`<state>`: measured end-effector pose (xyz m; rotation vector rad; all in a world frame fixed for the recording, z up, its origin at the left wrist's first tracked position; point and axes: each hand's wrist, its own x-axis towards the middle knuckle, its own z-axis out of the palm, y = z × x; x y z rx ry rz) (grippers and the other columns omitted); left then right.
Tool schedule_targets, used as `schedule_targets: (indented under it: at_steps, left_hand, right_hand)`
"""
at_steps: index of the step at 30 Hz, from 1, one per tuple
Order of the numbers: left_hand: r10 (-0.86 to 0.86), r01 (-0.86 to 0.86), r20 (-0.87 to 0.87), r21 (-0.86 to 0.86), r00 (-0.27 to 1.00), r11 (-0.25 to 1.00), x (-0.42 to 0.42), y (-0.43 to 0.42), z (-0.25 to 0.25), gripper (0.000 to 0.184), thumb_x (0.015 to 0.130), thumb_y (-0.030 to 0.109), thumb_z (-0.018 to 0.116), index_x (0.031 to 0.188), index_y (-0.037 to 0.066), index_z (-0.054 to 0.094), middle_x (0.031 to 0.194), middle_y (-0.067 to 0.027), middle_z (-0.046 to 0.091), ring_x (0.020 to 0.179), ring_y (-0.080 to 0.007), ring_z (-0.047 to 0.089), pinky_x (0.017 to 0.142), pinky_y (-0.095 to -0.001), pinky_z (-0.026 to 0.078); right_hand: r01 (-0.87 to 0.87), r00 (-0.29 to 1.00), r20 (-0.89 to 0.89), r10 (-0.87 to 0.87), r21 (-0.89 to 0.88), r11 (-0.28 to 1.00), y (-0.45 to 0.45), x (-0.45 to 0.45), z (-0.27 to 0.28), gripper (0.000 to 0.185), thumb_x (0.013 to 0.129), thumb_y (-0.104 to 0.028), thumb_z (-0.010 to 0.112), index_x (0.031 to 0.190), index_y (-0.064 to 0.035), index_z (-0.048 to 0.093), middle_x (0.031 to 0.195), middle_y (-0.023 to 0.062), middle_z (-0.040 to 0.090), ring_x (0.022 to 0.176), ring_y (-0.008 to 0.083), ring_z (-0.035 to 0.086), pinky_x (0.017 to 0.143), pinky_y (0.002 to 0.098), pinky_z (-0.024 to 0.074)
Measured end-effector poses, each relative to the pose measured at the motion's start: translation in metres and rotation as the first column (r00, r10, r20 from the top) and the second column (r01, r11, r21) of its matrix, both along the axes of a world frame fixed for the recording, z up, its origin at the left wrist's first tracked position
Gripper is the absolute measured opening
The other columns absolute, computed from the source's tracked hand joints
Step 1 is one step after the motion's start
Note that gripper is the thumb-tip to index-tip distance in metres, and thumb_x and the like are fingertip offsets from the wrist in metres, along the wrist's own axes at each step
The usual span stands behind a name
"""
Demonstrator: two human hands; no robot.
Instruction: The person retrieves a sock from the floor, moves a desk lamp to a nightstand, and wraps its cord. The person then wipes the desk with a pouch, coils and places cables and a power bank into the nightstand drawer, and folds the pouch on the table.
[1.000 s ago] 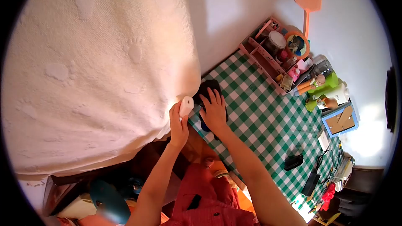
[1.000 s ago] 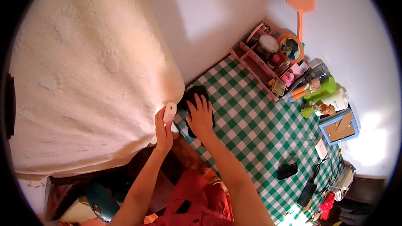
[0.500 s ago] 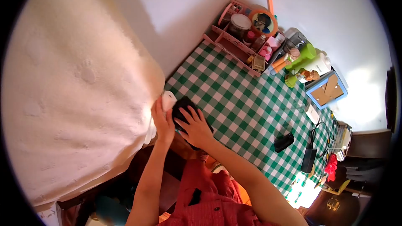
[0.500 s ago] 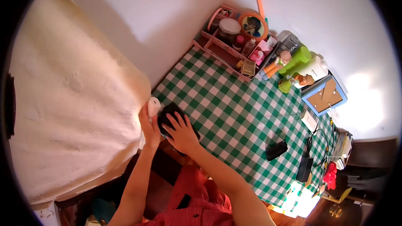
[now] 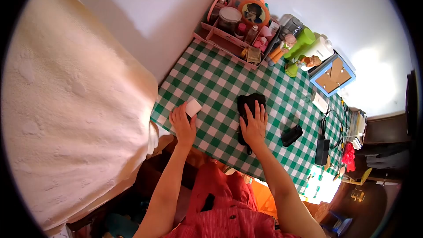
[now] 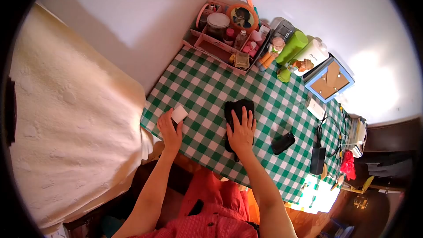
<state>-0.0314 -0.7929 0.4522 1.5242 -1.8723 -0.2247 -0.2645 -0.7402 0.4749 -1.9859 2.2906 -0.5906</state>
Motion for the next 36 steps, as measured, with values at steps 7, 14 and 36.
schedule_targets:
  at_steps: [7, 14, 36]
  left_hand:
    - [-0.034, 0.036, 0.042, -0.059, 0.999, 0.998, 0.000, -0.001, 0.000, 0.054, 0.076, 0.014, 0.062, 0.125, 0.004, 0.042, 0.120, -0.0153, 0.045, 0.113, -0.0336, 0.040, 0.100, -0.0499, 0.025]
    - [-0.042, 0.047, 0.040, -0.142, 0.998, 0.989, -0.001, 0.002, -0.003, 0.053, 0.077, 0.018, 0.059, 0.126, 0.003, 0.043, 0.130, -0.0213, 0.037, 0.119, -0.0401, 0.034, 0.099, -0.0499, 0.024]
    - [-0.054, 0.037, -0.159, -0.103, 0.986, 0.994, -0.117, 0.255, -0.026, 0.044, 0.077, 0.012, 0.056, 0.121, 0.008, 0.049, 0.129, -0.0142, 0.042, 0.122, -0.0350, 0.035, 0.100, -0.0463, 0.025]
  right_hand:
    - [0.087, 0.996, -0.032, -0.087, 0.018, 0.996, 0.034, 0.001, 0.003, 0.048, 0.081, -0.024, 0.059, 0.126, -0.0123, 0.049, 0.140, 0.0182, 0.030, 0.127, 0.0411, 0.028, 0.103, 0.0524, 0.0234]
    - [0.052, 0.998, 0.027, -0.049, -0.097, 0.994, 0.041, -0.002, -0.006, 0.048, 0.079, -0.024, 0.061, 0.125, -0.0123, 0.050, 0.138, 0.0160, 0.033, 0.126, 0.0387, 0.031, 0.104, 0.0520, 0.0241]
    - [-0.380, 0.918, 0.077, 0.388, -0.101, 0.920, 0.207, -0.072, -0.009, 0.043, 0.076, -0.022, 0.063, 0.118, -0.0139, 0.055, 0.136, 0.0116, 0.037, 0.126, 0.0343, 0.033, 0.103, 0.0495, 0.0272]
